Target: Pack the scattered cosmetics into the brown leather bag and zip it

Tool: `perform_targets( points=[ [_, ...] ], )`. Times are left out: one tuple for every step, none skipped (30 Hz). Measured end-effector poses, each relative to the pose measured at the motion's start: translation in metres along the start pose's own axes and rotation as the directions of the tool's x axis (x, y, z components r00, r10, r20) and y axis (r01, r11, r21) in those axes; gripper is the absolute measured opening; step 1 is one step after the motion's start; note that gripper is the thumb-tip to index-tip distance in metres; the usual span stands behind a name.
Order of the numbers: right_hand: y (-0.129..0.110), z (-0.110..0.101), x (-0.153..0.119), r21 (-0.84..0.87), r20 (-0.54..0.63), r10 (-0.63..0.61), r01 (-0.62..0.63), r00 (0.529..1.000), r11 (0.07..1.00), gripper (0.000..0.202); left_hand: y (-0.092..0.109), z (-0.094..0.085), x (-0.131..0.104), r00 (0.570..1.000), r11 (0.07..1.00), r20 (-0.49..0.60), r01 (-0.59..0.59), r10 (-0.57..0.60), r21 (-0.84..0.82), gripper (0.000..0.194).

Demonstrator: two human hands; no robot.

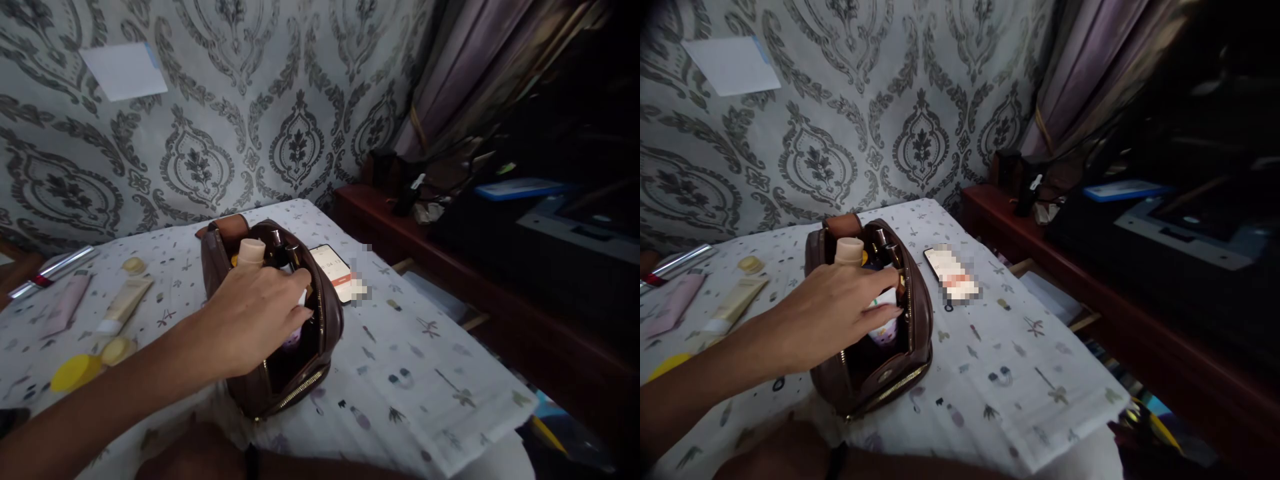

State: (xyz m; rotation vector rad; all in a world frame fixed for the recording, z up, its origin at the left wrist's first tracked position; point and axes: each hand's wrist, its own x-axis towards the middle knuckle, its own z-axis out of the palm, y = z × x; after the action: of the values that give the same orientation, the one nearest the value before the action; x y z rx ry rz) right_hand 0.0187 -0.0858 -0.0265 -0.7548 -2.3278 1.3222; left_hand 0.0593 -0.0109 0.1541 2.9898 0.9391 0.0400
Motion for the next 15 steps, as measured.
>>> perform_targets(
  points=[
    [0.000,0.000,0.002,-0.006,-0.013,0.002,-0.002,1.000,1.000,0.007,0.000,-0.001,-0.001,1.000,1.000,0.001,0.007,-0.007,0.001,0.011],
    [0.000,-0.001,0.002,-0.009,-0.023,0.002,-0.003,1.000,1.000,0.008,0.001,-0.001,-0.001,1.000,1.000,0.002,0.014,-0.014,0.003,0.011],
    [-0.001,-0.002,0.002,-0.008,-0.027,-0.002,0.002,1.000,1.000,0.009,0.001,-0.002,-0.002,1.000,1.000,0.003,0.020,-0.020,0.007,0.011],
    [-0.001,-0.003,0.001,-0.005,-0.030,-0.011,0.011,0.999,1.000,0.011,0.002,-0.002,-0.002,1.000,1.000,0.004,0.026,-0.026,0.013,0.011],
    [-0.002,-0.004,-0.001,0.000,-0.035,-0.020,0.020,0.999,1.000,0.013,0.002,-0.003,-0.003,1.000,0.999,0.007,0.030,-0.030,0.020,0.012],
    [-0.002,-0.005,-0.005,0.006,-0.041,-0.027,0.027,0.999,1.000,0.014,0.002,-0.003,-0.003,0.999,0.999,0.009,0.033,-0.033,0.025,0.012],
    [-0.003,-0.006,-0.009,0.012,-0.046,-0.031,0.031,0.998,0.999,0.014,0.003,-0.004,-0.004,0.999,0.999,0.012,0.035,-0.035,0.026,0.011],
    [-0.005,-0.007,-0.013,0.020,-0.052,-0.032,0.033,0.998,0.999,0.013,0.003,-0.005,-0.005,0.999,0.999,0.018,0.034,-0.035,0.023,0.010],
    [-0.007,-0.007,-0.016,0.029,-0.058,-0.029,0.031,0.998,0.999,0.011,0.003,-0.006,-0.006,0.999,0.999,0.028,0.034,-0.034,0.016,0.009],
    [-0.009,-0.007,-0.020,0.039,-0.065,-0.022,0.025,0.998,0.999,0.009,0.002,-0.006,-0.006,0.999,1.000,0.036,0.031,-0.031,0.006,0.009],
    [-0.011,-0.008,-0.022,0.050,-0.072,-0.010,0.014,0.997,0.999,0.009,0.002,-0.007,-0.007,0.999,1.000,0.041,0.026,-0.026,-0.003,0.009],
    [-0.014,-0.008,-0.024,0.059,-0.076,0.004,0.001,0.997,0.998,0.010,0.001,-0.008,-0.008,0.999,1.000,0.039,0.024,-0.024,-0.013,0.010],
    [-0.016,-0.009,-0.025,0.069,-0.078,0.020,-0.015,0.997,0.998,0.011,-0.001,-0.008,-0.008,0.999,1.000,0.031,0.022,-0.022,-0.022,0.013],
    [-0.018,-0.009,-0.026,0.078,-0.079,0.038,-0.032,0.996,0.996,0.012,-0.002,-0.008,-0.008,1.000,0.999,0.019,0.022,-0.021,-0.032,0.016],
    [-0.020,-0.010,-0.026,0.087,-0.075,0.054,-0.048,0.996,0.995,0.013,-0.004,-0.008,-0.008,1.000,0.999,0.008,0.027,-0.026,-0.040,0.018]
  ],
)
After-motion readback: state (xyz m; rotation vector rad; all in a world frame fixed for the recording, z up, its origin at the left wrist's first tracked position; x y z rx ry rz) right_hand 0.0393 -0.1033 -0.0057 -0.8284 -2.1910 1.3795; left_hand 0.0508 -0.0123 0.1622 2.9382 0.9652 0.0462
